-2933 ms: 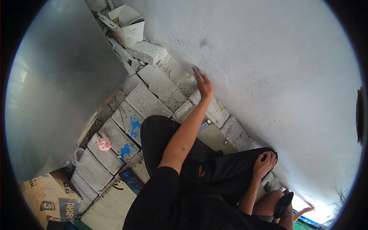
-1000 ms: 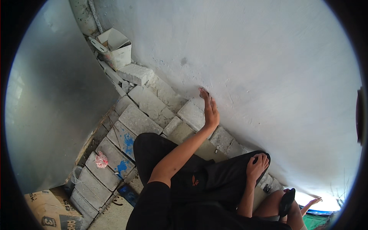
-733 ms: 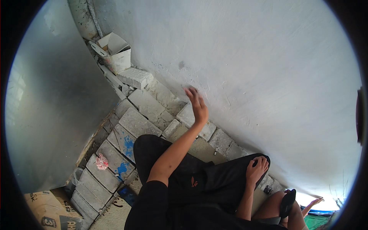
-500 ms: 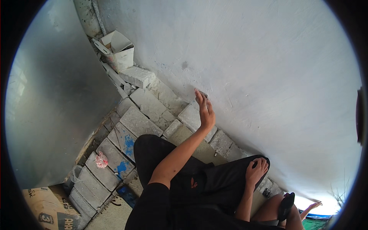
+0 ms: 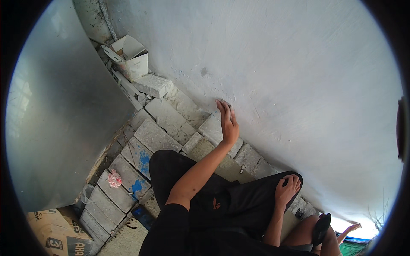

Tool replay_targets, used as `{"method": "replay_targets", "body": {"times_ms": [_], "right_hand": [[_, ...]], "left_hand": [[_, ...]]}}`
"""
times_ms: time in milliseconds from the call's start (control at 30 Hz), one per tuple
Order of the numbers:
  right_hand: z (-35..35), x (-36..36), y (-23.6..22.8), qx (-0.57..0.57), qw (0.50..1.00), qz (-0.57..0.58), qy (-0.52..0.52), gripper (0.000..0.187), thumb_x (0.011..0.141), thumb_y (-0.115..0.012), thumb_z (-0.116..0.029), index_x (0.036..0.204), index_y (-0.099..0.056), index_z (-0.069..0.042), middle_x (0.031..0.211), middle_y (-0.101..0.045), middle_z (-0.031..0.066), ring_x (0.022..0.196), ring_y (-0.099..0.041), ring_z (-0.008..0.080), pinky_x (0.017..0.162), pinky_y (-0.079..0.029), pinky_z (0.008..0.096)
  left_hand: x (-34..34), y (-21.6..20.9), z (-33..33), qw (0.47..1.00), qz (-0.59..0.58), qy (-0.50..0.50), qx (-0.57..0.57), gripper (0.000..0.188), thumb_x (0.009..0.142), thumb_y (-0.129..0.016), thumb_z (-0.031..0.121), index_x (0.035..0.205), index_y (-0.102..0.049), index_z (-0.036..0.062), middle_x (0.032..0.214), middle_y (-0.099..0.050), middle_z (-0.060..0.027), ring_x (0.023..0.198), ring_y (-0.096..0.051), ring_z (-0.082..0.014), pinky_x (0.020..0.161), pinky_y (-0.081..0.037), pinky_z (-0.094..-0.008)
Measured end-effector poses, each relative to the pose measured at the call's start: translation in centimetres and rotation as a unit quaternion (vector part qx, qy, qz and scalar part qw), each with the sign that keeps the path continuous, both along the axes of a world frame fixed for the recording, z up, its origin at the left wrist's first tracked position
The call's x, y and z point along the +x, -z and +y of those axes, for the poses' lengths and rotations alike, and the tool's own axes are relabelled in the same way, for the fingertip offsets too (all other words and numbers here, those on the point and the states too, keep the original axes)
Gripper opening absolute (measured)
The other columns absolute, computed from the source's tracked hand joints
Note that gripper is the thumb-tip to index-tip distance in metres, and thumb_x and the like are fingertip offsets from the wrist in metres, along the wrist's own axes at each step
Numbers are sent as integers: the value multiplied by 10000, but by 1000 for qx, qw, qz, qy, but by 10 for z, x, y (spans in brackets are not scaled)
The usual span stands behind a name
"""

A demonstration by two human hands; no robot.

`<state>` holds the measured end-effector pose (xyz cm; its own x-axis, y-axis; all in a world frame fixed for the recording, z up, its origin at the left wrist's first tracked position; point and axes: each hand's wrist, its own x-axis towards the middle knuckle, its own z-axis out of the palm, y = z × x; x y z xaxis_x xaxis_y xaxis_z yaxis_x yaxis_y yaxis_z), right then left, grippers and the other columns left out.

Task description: The person is using a scraper or piece of sandpaper to smooth out a white wall.

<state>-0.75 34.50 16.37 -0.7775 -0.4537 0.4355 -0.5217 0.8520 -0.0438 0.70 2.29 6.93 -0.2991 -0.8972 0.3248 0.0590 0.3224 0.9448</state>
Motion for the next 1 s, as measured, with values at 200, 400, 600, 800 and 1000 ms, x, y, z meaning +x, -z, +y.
{"method": "replay_targets", "body": {"times_ms": [200,400,600,800,1000], "right_hand": [[1,0,2,2,1000,6,1,88,765,-598,-87,844,-568,-59,1039,-552,106,1057,-504,311,951,-366,444],[0,1,0,-1,1000,10,1,86,765,-600,-89,842,-568,-64,1035,-552,100,1051,-510,308,944,-368,438],[-3,-1,0,-3,1000,5,1,80,765,-599,-89,835,-570,-64,1038,-553,103,1054,-507,309,949,-367,442],[-3,-1,0,7,1000,4,3,87,764,-600,-89,842,-575,-59,1042,-555,107,1056,-506,313,955,-366,449],[-2,-3,2,4,1000,4,0,93,763,-602,-88,848,-577,-62,1043,-557,103,1052,-506,311,953,-366,448]], "left_hand": [[4,12,-11,993,-64,-26,-98,544,1060,-351,167,1521,-150,-41,1604,-6,-246,1469,-79,-442,1187,-204,-506],[-5,-9,-25,997,40,-59,11,559,1053,-386,173,1512,-168,-61,1603,-43,-245,1479,-88,-406,1187,-214,-499],[-6,-4,-14,996,46,-80,10,576,1062,-368,210,1523,-136,-46,1606,-51,-233,1480,-74,-403,1191,-213,-478],[-14,21,-3,998,5,-65,-12,550,1060,-361,168,1521,-151,-46,1599,-80,-246,1475,-87,-414,1190,-215,-474],[-2,4,-68,989,65,-134,25,523,1057,-353,149,1517,-188,-38,1598,-121,-232,1472,-103,-414,1191,-213,-473]]}}
